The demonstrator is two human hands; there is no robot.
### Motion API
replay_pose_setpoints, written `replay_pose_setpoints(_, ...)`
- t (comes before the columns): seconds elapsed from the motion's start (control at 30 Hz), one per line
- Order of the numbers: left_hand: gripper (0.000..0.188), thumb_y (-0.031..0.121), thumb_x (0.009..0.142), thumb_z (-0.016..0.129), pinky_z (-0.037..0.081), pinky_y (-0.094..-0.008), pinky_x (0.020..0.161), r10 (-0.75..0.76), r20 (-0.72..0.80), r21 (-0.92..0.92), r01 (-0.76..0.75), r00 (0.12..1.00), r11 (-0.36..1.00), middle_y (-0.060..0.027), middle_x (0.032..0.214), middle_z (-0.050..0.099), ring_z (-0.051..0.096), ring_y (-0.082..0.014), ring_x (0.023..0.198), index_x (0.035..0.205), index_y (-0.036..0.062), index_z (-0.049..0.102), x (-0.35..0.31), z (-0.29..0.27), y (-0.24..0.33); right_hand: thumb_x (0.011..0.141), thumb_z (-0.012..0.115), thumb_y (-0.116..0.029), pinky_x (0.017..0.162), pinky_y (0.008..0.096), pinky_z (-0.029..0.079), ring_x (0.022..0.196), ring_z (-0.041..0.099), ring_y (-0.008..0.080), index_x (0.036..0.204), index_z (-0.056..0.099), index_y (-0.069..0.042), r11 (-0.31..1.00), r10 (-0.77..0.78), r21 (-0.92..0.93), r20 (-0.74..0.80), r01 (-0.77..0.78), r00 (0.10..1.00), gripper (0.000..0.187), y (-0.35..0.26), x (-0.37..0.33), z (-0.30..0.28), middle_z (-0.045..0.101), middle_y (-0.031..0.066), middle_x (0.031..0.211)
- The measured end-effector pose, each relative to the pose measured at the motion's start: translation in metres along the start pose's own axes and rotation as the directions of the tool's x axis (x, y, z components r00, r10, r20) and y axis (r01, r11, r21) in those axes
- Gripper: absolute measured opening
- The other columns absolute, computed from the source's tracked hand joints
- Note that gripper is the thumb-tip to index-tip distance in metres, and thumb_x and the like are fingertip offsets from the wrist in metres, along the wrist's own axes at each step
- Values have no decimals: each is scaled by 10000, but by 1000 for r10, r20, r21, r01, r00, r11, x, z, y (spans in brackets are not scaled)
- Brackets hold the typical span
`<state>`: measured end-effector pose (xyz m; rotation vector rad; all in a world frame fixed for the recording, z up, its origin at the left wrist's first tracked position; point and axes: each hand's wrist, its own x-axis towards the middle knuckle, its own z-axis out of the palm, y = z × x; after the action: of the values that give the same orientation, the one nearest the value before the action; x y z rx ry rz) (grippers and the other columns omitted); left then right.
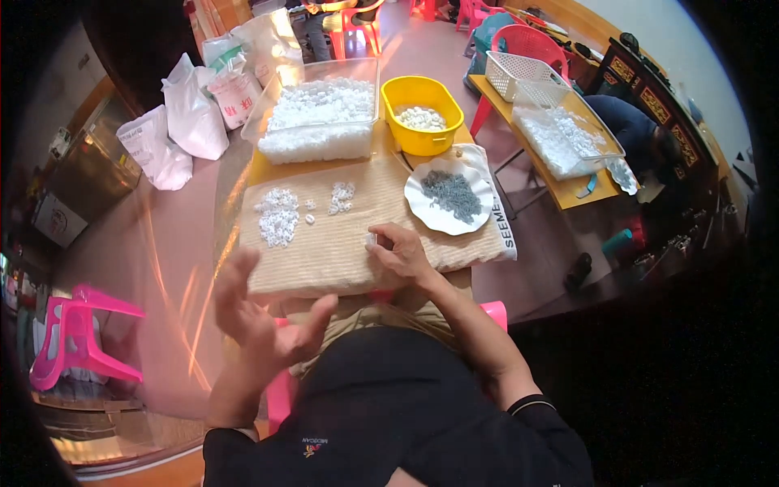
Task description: The recorder is assembling small white plastic components by manually inserting small blue pins into them.
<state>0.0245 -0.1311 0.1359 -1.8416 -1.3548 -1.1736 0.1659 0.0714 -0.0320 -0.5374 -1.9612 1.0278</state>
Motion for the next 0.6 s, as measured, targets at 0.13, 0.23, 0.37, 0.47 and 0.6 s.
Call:
replay_pose_setpoints(0.13,990,207,774,772,394,-509,1013,-76,-111,-81,67,991,994,-252,1510,139,314,-415,1334,1488,160,89,50,-1,-12,807,693,-127,591,260,453,645,540,121,1053,633,-1,998,55,-31,17,-55,998,283,-2,-7,1,587,51,734)
replay_pose_setpoints(0.23,1030,235,701,825,392,-458,1016,89,-216,-72,-106,972,992,-229,1506,143,301,-401,1339,1468,59,160,76,0,-28,807,695,-138,596,267,460,649,548,130,1058,637,-6,998,64,-19,25,-63,998,289,-3,-9,0,594,54,740)
replay_pose_setpoints(0.37,876,221,727,801,376,-485,1013,131,-195,86,-117,972,989,-245,1458,289,340,-418,1316,1418,63,286,101,6,-27,802,698,-145,604,279,469,654,560,148,1062,643,-10,997,74,-13,16,-74,997,298,-4,-9,-2,601,67,747)
replay_pose_setpoints(0.47,734,127,696,800,386,-477,1004,86,-52,66,-82,995,994,-227,1344,460,446,-402,1241,1331,54,440,100,28,-23,802,696,-148,604,280,469,650,560,157,1062,643,-8,999,52,-18,-5,-52,999,299,-7,-6,-4,594,76,736)
replay_pose_setpoints(0.6,498,138,760,733,464,-396,927,-36,508,-292,211,861,933,-193,1170,592,560,-351,1102,1209,33,544,66,84,-31,812,683,-150,601,286,463,644,555,154,1046,645,-5,998,55,3,18,-55,998,278,-12,-2,-5,589,82,716)
